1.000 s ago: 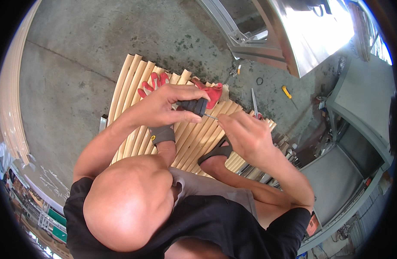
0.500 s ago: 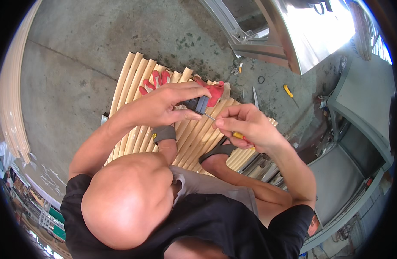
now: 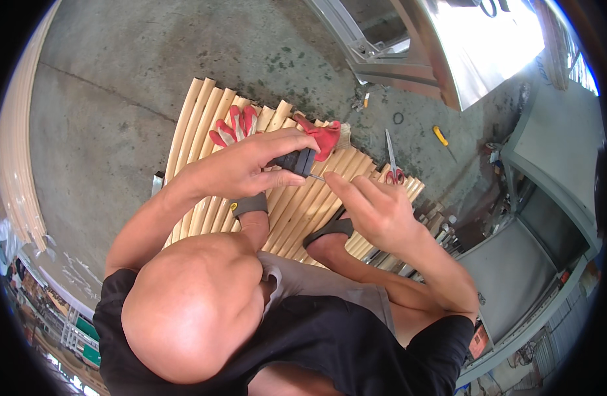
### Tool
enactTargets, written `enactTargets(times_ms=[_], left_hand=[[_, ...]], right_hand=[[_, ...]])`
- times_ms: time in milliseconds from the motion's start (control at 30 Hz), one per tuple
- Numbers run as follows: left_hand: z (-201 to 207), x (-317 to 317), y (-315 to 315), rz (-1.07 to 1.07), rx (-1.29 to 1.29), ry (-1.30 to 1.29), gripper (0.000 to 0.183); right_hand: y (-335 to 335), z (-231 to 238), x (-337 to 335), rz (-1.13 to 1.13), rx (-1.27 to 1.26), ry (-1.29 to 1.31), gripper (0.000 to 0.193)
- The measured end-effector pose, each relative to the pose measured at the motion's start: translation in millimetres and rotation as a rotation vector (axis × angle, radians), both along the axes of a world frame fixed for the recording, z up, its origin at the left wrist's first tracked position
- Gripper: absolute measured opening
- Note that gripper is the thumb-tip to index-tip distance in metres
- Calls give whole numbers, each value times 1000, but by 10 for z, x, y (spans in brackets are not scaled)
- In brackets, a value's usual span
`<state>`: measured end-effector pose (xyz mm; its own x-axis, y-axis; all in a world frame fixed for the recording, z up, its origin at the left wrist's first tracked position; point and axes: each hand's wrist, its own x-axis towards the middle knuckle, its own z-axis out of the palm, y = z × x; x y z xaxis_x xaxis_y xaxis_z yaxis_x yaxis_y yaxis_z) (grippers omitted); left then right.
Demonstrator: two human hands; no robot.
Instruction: The person disassembles and reassembles a black valve component by removing and replacing small screws using a screwdriver, handling an O-ring and a secondary metal part.
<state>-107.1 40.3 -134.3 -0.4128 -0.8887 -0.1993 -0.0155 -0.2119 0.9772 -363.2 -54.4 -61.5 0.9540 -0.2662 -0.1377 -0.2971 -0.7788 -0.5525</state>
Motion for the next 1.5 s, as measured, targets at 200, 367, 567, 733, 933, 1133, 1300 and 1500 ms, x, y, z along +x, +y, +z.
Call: enactTargets(times_ms=[200, 367, 567, 733, 933, 1133, 1300, 1500], left_hand=[[110, 76, -68, -138, -59, -30, 54], [73, 54, -70, -128, -224, -66, 52], [74, 86, 44, -90, 48, 27, 50], [86, 9, 110, 46, 111, 144, 46], [74, -13, 199, 73, 86, 114, 47], [67, -46, 98, 47, 86, 83, 44], [103, -102, 125, 112, 135, 153, 44], [108, -160, 65, 121, 248, 141, 43]], right_hand=[[43, -62, 61, -331, 593, -60, 28], [-200, 16, 101, -774, 1660, 398, 23], [-33, -6, 155, -530, 1082, 163, 22], [49, 131, 93, -113, 182, -19, 55], [55, 248, 45, 74, 33, 63, 97], [48, 330, 51, 14, 9, 51, 82], [57, 170, 42, -126, 87, -39, 55], [-8, 147, 10, -107, -111, -36, 47]])
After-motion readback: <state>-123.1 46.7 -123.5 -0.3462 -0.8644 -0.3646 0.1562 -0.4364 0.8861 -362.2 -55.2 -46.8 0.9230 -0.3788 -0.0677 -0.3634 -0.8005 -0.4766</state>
